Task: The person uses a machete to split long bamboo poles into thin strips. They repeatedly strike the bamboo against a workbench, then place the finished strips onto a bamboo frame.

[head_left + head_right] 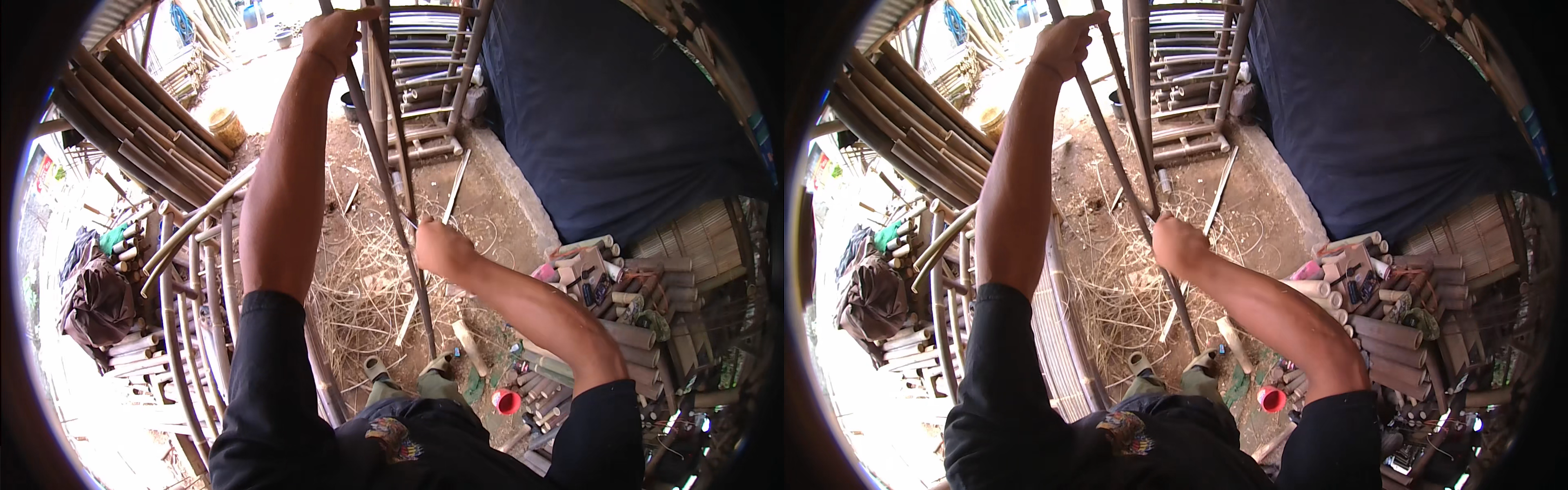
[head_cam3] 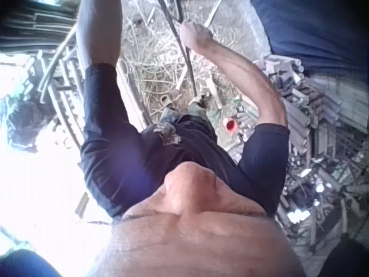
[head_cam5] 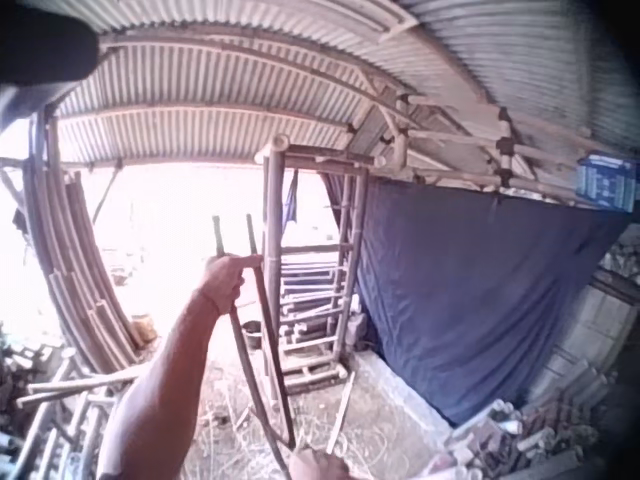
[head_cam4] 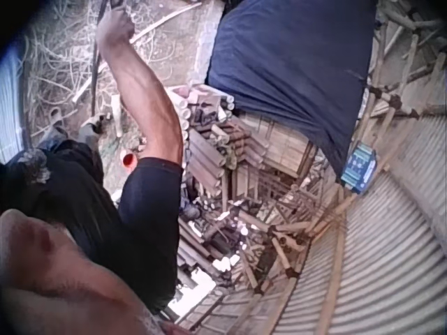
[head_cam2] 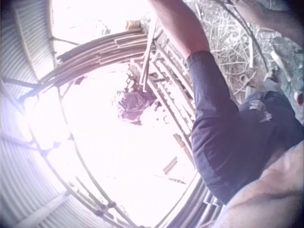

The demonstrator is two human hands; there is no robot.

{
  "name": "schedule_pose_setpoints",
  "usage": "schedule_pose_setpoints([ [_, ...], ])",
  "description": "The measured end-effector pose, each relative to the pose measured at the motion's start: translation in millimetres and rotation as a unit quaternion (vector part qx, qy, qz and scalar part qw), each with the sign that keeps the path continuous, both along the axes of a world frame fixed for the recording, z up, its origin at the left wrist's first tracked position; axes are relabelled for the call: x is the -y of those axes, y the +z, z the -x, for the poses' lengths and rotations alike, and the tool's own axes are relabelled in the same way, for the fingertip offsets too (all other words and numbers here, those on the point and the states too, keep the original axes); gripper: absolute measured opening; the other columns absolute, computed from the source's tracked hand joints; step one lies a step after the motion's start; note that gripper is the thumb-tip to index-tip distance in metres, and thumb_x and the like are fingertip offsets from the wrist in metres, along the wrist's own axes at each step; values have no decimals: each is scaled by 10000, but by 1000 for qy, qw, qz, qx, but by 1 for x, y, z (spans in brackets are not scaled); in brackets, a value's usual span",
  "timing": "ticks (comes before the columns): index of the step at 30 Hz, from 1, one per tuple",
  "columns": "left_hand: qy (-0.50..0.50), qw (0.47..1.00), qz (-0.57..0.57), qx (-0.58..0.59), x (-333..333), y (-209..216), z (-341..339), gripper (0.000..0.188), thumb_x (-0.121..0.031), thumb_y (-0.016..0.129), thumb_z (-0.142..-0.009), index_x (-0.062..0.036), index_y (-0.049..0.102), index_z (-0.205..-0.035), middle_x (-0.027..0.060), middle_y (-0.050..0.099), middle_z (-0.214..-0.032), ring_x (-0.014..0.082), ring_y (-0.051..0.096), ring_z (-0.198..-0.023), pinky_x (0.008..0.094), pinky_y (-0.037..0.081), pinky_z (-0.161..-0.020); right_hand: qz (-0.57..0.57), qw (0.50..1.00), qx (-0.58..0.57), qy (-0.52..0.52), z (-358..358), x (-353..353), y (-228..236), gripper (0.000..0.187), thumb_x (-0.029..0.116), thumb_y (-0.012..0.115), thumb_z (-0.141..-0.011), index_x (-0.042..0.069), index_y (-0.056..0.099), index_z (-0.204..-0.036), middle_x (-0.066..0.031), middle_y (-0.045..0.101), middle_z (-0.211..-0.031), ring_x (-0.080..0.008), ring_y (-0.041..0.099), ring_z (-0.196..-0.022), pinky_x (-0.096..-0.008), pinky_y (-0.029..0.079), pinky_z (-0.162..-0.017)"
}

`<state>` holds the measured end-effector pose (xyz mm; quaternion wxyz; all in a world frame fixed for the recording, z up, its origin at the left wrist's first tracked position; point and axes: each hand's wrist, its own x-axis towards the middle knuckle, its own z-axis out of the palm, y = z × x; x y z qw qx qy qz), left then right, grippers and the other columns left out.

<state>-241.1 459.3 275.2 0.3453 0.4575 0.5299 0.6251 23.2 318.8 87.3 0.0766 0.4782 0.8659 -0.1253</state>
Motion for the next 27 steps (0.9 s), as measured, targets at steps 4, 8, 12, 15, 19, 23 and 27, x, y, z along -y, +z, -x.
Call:
schedule_pose_setpoints([
  [4,31,997,-13,69,-5,8,-29,185,-181,745,-777,-109,600,-688,-48,393,-511,74,292,-374,272,202,-336,-99,985,127,55,5,-6,7,332,51,519,-907,-95,511,-1205,-198,692,-905,-211,704,-724,-319,574,-542],
  [8,46,996,-20,68,7,0,-14,166,-177,726,-804,-105,613,-706,-64,370,-504,64,278,-365,254,181,-326,257,945,-172,-110,-11,-4,26,364,160,579,-898,-166,520,-1048,-226,676,-781,-281,693,-624,-369,563,-548],
  [12,-43,995,-58,68,16,5,14,144,-208,707,-846,-122,631,-760,-85,391,-535,34,309,-390,211,201,-323,333,913,-115,-205,-48,37,-123,282,247,575,-919,-29,590,-863,-88,594,-578,-205,597,-509,-331,491,-473],
  [15,-61,986,-116,-98,27,-12,43,458,-267,602,-924,-70,537,-1332,106,585,-1106,153,571,-920,254,493,-779,333,905,-100,-244,-101,82,-242,239,190,550,-893,0,622,-1018,-124,618,-703,-175,572,-505,-326,449,-412],
  [19,137,978,-44,-153,90,-108,-23,471,-322,582,-929,-108,512,-1344,142,544,-1304,265,549,-1184,396,462,-992,270,906,-137,-295,-122,105,-254,423,314,621,-866,-52,545,-1064,-264,671,-887,-434,664,-837,-480,548,-744],
  [23,-167,959,225,-32,187,-280,-109,615,-483,727,-803,-53,603,-1225,182,645,-1168,236,582,-1144,406,471,-988,265,918,-146,-257,-114,101,-230,346,240,625,-841,-59,565,-1005,-286,659,-856,-433,658,-828,-492,532,-744],
  [27,31,990,94,98,198,-338,-159,200,-91,732,-832,-43,690,-1021,109,711,-970,164,659,-924,318,541,-834,270,911,-217,-222,-122,110,-265,252,147,619,-786,-93,579,-850,-322,635,-809,-462,641,-804,-505,516,-727],
])
